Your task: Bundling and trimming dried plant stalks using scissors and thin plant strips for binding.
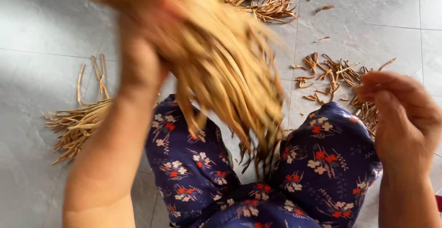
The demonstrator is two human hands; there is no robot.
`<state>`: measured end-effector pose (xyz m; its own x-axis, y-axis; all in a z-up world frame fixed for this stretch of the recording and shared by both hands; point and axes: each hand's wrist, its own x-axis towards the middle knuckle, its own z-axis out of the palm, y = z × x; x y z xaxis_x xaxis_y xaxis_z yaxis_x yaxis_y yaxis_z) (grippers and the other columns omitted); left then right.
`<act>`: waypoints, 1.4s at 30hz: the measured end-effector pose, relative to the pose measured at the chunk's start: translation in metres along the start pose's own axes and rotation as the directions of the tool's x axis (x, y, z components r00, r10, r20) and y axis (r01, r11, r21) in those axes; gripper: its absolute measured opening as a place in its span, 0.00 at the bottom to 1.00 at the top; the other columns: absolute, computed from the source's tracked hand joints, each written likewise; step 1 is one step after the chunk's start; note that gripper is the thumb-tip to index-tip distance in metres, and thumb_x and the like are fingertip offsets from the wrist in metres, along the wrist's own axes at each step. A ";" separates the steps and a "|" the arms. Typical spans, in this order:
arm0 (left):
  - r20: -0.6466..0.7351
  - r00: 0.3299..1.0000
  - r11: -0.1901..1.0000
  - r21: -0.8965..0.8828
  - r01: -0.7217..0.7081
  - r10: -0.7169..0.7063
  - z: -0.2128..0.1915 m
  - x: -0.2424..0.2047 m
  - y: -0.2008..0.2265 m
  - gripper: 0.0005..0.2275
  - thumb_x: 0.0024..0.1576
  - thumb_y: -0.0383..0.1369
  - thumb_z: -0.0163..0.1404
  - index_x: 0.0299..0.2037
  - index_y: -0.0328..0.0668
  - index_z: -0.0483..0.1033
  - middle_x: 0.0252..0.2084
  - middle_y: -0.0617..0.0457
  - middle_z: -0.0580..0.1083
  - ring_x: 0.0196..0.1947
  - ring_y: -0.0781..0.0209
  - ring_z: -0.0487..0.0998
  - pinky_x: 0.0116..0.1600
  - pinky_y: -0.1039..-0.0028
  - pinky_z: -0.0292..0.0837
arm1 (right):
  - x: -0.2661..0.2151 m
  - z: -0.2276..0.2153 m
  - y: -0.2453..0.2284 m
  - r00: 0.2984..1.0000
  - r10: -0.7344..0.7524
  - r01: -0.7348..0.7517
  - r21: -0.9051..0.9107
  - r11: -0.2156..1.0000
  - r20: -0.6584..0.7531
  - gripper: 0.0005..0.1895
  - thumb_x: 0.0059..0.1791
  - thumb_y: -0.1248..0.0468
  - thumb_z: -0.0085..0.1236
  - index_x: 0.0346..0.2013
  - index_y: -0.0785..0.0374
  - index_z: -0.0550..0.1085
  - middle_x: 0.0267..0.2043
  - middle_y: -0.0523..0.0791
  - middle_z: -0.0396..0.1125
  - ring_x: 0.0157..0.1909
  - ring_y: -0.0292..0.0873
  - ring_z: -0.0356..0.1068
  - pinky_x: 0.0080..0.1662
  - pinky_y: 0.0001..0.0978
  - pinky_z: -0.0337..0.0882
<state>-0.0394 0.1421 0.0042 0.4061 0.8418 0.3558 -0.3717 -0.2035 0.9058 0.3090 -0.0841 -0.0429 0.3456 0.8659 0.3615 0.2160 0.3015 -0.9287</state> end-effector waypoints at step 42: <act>-0.331 0.899 0.941 -0.271 0.202 -0.288 -0.096 0.017 -0.338 0.29 0.61 0.47 0.61 0.67 0.42 0.67 0.62 0.52 0.70 0.63 0.56 0.70 0.69 0.62 0.66 | -0.163 -0.035 0.384 0.718 0.667 -0.557 -0.739 0.380 -0.198 0.26 0.47 0.53 0.63 0.59 0.48 0.73 0.59 0.48 0.67 0.61 0.55 0.63 0.61 0.44 0.66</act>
<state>0.0131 0.2735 -0.3184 0.1960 0.9804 -0.0177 -0.4938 0.1143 0.8620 0.3677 -0.1236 -0.4552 0.5730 0.7440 -0.3437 0.5645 -0.6623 -0.4927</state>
